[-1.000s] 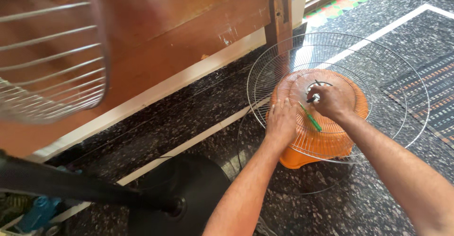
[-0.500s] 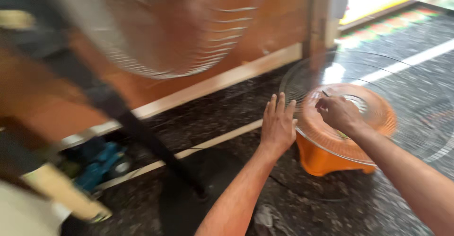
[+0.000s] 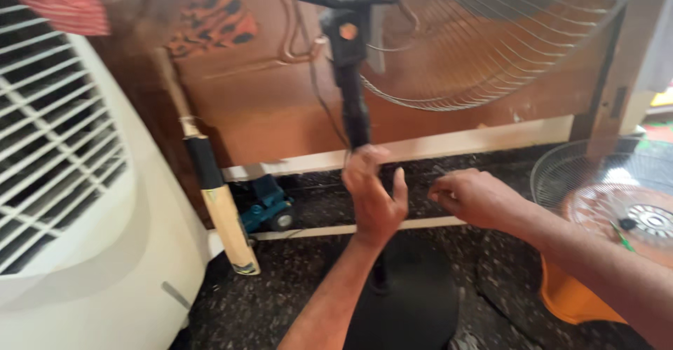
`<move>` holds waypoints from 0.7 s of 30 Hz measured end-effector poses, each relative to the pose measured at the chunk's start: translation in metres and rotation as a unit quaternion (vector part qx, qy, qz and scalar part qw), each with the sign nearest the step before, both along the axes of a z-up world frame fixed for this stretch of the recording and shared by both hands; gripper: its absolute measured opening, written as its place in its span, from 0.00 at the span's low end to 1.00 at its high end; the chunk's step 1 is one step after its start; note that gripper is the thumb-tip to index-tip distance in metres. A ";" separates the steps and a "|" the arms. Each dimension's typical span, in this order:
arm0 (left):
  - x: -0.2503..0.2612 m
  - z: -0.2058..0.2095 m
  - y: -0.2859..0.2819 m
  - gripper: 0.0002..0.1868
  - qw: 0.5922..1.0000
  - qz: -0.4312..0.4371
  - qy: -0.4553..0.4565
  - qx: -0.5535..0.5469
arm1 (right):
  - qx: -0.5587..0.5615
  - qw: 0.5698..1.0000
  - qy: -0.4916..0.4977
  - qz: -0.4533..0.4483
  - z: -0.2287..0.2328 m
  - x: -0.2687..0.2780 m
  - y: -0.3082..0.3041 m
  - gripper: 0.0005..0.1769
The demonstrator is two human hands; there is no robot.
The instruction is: The person attaches the front grill to a standing fan, secures it with a screw, and then tightens a knob on the fan stand.
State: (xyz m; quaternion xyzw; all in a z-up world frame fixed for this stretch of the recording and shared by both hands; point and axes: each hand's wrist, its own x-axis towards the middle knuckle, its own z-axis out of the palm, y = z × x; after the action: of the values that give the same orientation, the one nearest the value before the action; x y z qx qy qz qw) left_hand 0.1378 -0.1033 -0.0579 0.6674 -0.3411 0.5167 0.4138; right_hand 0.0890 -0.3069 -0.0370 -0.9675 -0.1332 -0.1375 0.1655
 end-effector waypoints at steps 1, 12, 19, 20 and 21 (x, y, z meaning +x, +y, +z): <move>0.007 0.008 0.007 0.34 0.999 0.010 -0.013 -0.030 | -0.024 0.999 0.032 0.016 0.004 0.002 0.008 0.12; 0.100 0.060 -0.003 0.60 0.982 -0.097 0.145 -0.078 | -0.001 0.984 0.010 0.178 0.104 0.038 0.062 0.34; 0.111 0.079 -0.009 0.27 0.918 -0.070 0.378 -0.098 | -0.054 0.996 -0.052 0.050 0.139 0.051 0.059 0.24; 0.109 0.080 -0.007 0.24 0.920 -0.070 0.373 -0.100 | -0.094 0.995 -0.023 0.011 0.133 0.058 0.056 0.20; 0.107 0.081 -0.007 0.21 0.921 -0.070 0.368 -0.103 | -0.133 0.991 0.005 -0.028 0.126 0.066 0.052 0.16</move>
State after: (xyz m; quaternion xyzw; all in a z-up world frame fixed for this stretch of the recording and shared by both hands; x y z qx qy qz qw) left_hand 0.2448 -0.1102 0.0226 0.7389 -0.1558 0.2361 0.6116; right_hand 0.1554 -0.2553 0.0886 -0.9849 -0.1223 -0.1180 0.0319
